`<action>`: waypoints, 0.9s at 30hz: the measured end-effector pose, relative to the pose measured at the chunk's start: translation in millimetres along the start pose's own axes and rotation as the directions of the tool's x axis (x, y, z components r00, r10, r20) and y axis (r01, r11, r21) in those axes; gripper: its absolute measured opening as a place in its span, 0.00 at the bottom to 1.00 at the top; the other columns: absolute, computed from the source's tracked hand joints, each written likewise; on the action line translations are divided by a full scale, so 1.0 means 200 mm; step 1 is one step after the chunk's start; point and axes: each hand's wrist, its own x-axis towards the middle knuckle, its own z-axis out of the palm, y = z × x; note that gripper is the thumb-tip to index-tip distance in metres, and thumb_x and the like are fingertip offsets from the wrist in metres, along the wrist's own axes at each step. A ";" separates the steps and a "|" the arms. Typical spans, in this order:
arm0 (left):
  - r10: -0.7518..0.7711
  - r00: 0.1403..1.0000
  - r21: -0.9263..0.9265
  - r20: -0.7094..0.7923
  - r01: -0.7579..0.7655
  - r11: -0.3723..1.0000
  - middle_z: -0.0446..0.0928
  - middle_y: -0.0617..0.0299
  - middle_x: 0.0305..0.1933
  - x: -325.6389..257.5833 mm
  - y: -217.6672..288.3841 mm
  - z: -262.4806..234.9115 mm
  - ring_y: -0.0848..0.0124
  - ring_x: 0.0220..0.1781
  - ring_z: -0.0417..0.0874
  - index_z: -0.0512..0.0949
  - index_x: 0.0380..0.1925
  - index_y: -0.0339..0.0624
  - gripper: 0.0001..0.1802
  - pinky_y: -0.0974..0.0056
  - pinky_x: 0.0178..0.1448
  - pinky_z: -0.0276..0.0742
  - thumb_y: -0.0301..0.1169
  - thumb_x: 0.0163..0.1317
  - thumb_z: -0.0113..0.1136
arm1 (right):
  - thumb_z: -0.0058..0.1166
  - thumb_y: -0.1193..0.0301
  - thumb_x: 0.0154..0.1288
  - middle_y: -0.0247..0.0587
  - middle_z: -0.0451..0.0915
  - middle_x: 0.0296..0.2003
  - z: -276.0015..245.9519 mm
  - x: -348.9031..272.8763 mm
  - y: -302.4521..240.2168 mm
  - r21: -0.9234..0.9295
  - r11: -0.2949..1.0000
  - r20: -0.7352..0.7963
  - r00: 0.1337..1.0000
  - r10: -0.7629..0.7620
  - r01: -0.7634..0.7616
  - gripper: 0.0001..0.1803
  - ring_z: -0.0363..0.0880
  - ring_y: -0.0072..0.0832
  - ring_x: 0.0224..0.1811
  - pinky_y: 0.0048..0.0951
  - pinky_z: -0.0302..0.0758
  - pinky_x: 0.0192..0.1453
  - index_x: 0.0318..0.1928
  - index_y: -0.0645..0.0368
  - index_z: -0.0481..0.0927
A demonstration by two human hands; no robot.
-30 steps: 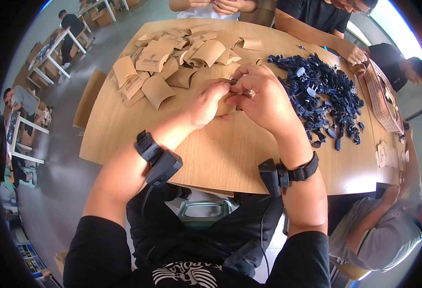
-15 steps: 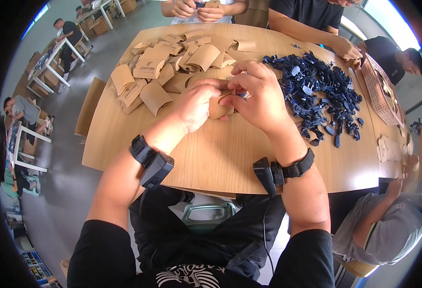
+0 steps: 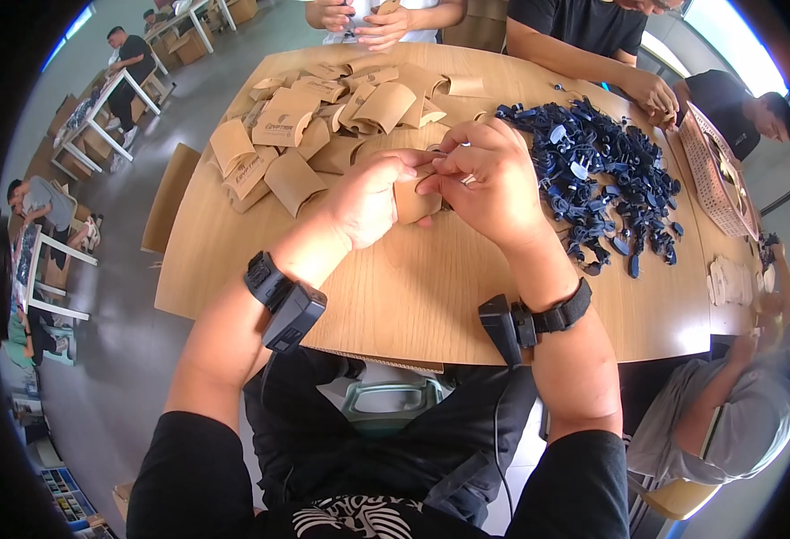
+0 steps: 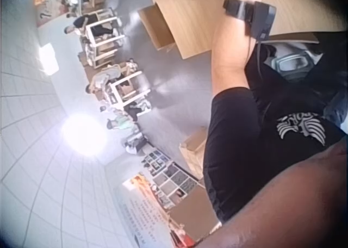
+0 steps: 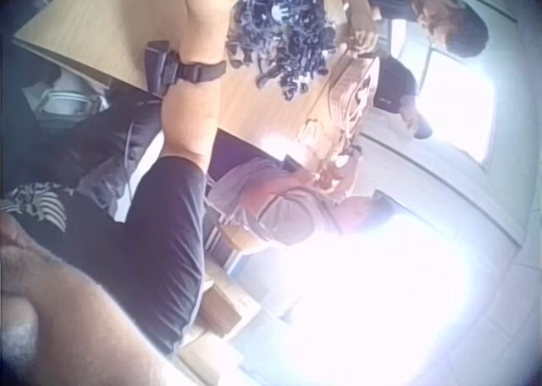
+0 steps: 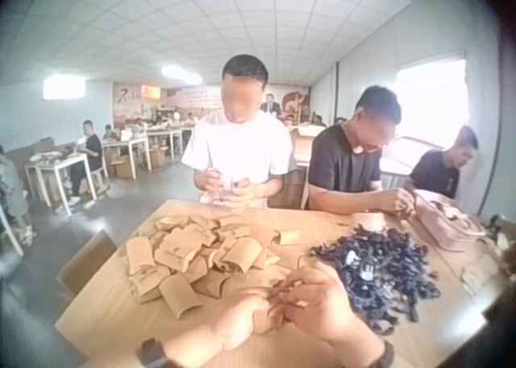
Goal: The recorder is packing small blue objects into small cardboard envelopes while seated at a table with other workers.
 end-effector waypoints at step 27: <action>0.293 0.953 0.100 0.080 -0.300 0.949 0.76 0.66 0.49 0.02 0.03 0.01 0.72 0.56 0.74 0.76 0.50 0.42 0.25 0.65 0.61 0.74 0.18 0.51 0.73 | 0.64 0.80 0.41 0.42 0.80 0.50 -0.01 0.02 -0.13 0.055 0.995 -0.002 0.997 -0.083 0.083 0.33 0.76 0.41 0.55 0.40 0.66 0.60 0.55 0.57 0.77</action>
